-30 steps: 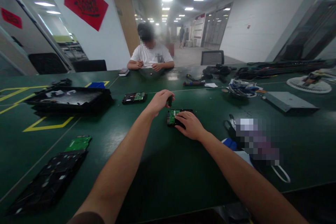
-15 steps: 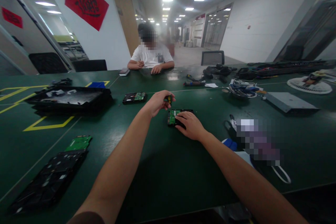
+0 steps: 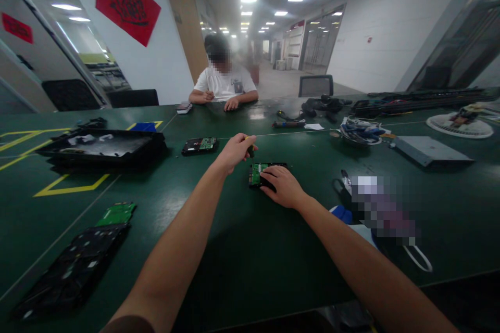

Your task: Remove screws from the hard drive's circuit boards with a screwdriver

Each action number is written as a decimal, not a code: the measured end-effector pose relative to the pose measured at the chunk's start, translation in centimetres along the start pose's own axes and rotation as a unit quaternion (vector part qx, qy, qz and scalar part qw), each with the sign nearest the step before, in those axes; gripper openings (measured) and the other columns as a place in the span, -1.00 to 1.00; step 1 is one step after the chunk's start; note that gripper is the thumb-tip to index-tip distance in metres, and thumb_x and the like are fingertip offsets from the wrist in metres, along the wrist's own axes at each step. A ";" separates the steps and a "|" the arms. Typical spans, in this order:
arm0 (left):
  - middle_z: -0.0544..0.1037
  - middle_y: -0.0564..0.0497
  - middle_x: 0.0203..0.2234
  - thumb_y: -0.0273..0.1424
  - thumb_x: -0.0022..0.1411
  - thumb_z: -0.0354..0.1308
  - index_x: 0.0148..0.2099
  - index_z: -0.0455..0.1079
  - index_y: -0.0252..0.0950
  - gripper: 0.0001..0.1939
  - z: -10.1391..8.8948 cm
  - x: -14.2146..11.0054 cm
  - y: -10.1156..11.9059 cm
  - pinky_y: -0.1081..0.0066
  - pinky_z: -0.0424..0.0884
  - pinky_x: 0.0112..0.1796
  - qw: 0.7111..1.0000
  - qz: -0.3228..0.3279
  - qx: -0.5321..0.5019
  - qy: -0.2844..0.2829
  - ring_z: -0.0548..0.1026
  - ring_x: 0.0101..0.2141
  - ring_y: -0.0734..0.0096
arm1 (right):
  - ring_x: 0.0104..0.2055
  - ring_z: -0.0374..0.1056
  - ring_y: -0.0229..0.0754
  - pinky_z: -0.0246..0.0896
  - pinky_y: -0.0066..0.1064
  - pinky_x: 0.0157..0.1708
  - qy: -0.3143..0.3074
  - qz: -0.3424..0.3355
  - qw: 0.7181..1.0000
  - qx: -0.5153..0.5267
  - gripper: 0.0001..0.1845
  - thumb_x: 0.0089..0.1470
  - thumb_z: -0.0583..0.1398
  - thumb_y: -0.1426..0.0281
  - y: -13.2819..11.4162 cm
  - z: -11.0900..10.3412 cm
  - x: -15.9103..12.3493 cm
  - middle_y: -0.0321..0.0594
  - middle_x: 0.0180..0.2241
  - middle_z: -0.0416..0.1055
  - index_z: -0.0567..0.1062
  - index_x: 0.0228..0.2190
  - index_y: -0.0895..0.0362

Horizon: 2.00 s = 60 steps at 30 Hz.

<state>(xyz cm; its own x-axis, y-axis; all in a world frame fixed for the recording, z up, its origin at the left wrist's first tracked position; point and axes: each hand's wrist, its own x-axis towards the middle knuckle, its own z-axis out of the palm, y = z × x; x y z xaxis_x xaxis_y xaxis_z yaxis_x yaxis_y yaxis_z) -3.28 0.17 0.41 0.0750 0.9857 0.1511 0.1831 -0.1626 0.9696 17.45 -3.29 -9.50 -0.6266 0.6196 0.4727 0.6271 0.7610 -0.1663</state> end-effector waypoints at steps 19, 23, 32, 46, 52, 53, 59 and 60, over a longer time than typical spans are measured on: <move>0.62 -0.17 -0.26 -0.22 0.18 0.17 -0.18 0.44 -0.30 -0.74 0.6 -0.1 -0.2 0.46 0.33 -0.48 0.987 -0.018 -0.140 -0.075 0.55 -0.27 0.28 | 0.18 0.26 0.07 0.08 0.09 0.25 -0.004 0.003 1.000 -0.017 -0.56 0.26 0.18 0.21 0.0 0.0 0.0 -0.02 0.11 0.38 0.45 0.11 0.10; 0.61 -0.16 -0.30 -0.26 0.13 0.17 -0.19 0.36 -0.30 -0.75 1.1 0.2 -0.7 0.44 0.35 -0.51 0.978 -0.041 -0.195 -0.057 0.57 -0.32 0.26 | 0.17 0.26 0.07 0.09 0.08 0.24 -0.001 0.001 1.000 -0.015 -0.56 0.25 0.18 0.22 0.0 0.0 -0.1 -0.01 0.10 0.39 0.45 0.11 0.11; 0.54 -0.05 -0.39 -0.27 0.22 0.04 -0.34 0.43 -0.27 -0.78 0.0 0.4 -0.4 0.49 0.31 -0.54 0.992 0.072 0.055 0.084 0.48 -0.37 0.33 | 0.15 0.28 0.08 0.13 0.07 0.21 -0.002 -0.002 1.000 -0.011 -0.54 0.24 0.20 0.20 0.0 0.0 0.0 0.00 0.08 0.40 0.46 0.11 0.10; 0.54 -0.06 -0.32 -0.22 0.33 0.04 -0.15 0.38 -0.30 -0.75 0.1 -0.4 0.3 0.47 0.40 -0.55 0.993 -0.019 -0.110 -0.032 0.53 -0.56 0.47 | 0.16 0.28 0.07 0.12 0.05 0.22 -0.005 0.001 1.000 -0.007 -0.55 0.25 0.19 0.21 -0.1 -0.1 0.0 -0.01 0.09 0.40 0.46 0.12 0.09; 0.44 0.04 -0.49 -0.10 0.28 0.16 -0.24 0.43 -0.29 -0.67 0.2 -0.2 -0.1 0.55 0.29 -0.63 1.000 0.019 -0.007 -0.021 0.47 -0.60 0.53 | 0.17 0.27 0.05 0.10 0.04 0.23 0.000 0.000 1.000 -0.011 -0.55 0.26 0.18 0.21 -0.1 0.0 0.0 0.00 0.09 0.39 0.45 0.11 0.13; 0.45 0.04 -0.49 -0.11 0.28 0.17 -0.24 0.43 -0.29 -0.68 0.3 -0.2 -0.1 0.55 0.30 -0.63 1.000 0.019 -0.005 -0.023 0.47 -0.60 0.53 | 0.17 0.27 0.05 0.10 0.04 0.23 0.000 0.000 1.000 -0.011 -0.55 0.25 0.18 0.21 0.0 0.1 -0.1 0.00 0.09 0.39 0.45 0.11 0.13; 0.56 -0.07 -0.27 -0.12 0.24 0.23 -0.14 0.32 -0.27 -0.66 0.2 -0.4 0.1 0.51 0.34 -0.63 0.996 -0.034 -0.083 -0.024 0.50 -0.59 0.51 | 0.17 0.27 0.06 0.10 0.07 0.23 0.004 -0.002 1.000 -0.005 -0.56 0.24 0.20 0.23 0.1 0.2 -0.1 -0.01 0.09 0.39 0.45 0.11 0.10; 0.57 -0.09 -0.25 -0.12 0.25 0.23 -0.14 0.31 -0.27 -0.66 0.2 -0.5 0.2 0.51 0.33 -0.64 0.994 -0.041 -0.096 -0.031 0.50 -0.59 0.51 | 0.17 0.27 0.06 0.10 0.08 0.23 0.004 -0.001 1.000 -0.004 -0.56 0.24 0.20 0.23 0.1 0.1 -0.1 -0.01 0.09 0.39 0.45 0.11 0.09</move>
<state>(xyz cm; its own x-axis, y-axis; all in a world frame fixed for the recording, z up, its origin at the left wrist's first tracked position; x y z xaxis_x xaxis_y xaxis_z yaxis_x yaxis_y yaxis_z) -3.12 -0.35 0.47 0.1281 0.9897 0.0633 0.0015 -0.0640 0.9979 17.48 -3.28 -9.67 -0.6246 0.6160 0.4800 0.6291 0.7611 -0.1580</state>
